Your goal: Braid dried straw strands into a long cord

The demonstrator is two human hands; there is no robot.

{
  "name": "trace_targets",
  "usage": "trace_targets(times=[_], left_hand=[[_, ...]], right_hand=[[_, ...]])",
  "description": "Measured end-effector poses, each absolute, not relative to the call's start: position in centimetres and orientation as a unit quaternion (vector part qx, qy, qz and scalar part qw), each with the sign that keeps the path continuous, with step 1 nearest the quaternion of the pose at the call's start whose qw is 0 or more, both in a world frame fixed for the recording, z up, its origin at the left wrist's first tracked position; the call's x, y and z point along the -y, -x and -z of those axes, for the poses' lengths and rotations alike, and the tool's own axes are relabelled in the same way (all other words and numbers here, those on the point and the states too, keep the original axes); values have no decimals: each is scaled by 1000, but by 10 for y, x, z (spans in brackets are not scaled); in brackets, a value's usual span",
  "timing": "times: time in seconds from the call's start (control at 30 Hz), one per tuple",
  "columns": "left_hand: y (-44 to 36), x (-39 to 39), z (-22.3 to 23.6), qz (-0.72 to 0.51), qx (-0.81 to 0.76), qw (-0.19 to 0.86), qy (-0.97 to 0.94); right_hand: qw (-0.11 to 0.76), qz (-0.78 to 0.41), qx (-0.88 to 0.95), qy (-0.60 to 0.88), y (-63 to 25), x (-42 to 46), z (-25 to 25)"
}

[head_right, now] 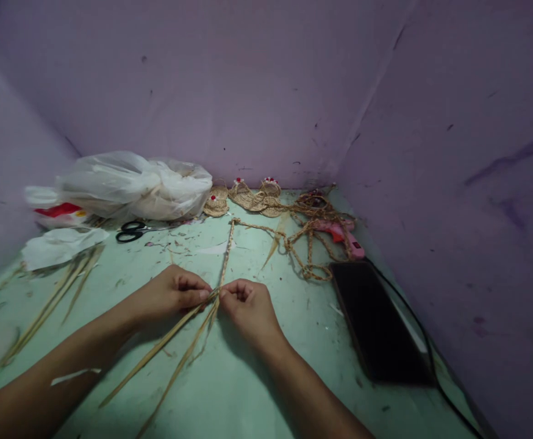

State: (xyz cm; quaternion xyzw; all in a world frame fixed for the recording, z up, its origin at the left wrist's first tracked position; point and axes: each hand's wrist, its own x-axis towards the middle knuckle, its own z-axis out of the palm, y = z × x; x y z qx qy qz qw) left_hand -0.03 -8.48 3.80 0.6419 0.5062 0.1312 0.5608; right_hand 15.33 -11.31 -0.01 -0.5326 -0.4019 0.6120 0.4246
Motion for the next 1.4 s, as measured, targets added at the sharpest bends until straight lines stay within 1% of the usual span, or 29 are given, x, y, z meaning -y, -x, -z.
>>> trace_targets(times=[0.27, 0.4, 0.6, 0.7, 0.8, 1.17, 1.3, 1.4], left_hand=[[-9, 85, -33, -139, -573, 615, -524], [-15, 81, -35, -153, -569, 627, -509], [-23, 78, -36, -127, -586, 637, -484], [-23, 82, -38, -145, -593, 661, -436], [-20, 87, -39, -180, -602, 657, -417], [-8, 84, -27, -163, -549, 732, -369], [-10, 82, -26, -152, -555, 732, -364], [-15, 84, -29, -155, -584, 696, -389]], right_hand=[[431, -607, 411, 526, -153, 113, 2], [432, -602, 414, 529, -153, 113, 0], [430, -615, 409, 519, -152, 113, -1], [439, -609, 412, 517, -153, 113, 0], [447, -623, 409, 496, -154, 113, 1], [446, -628, 409, 489, -155, 113, 0], [443, -617, 415, 500, -155, 113, 0], [441, -614, 415, 506, -155, 114, -1]])
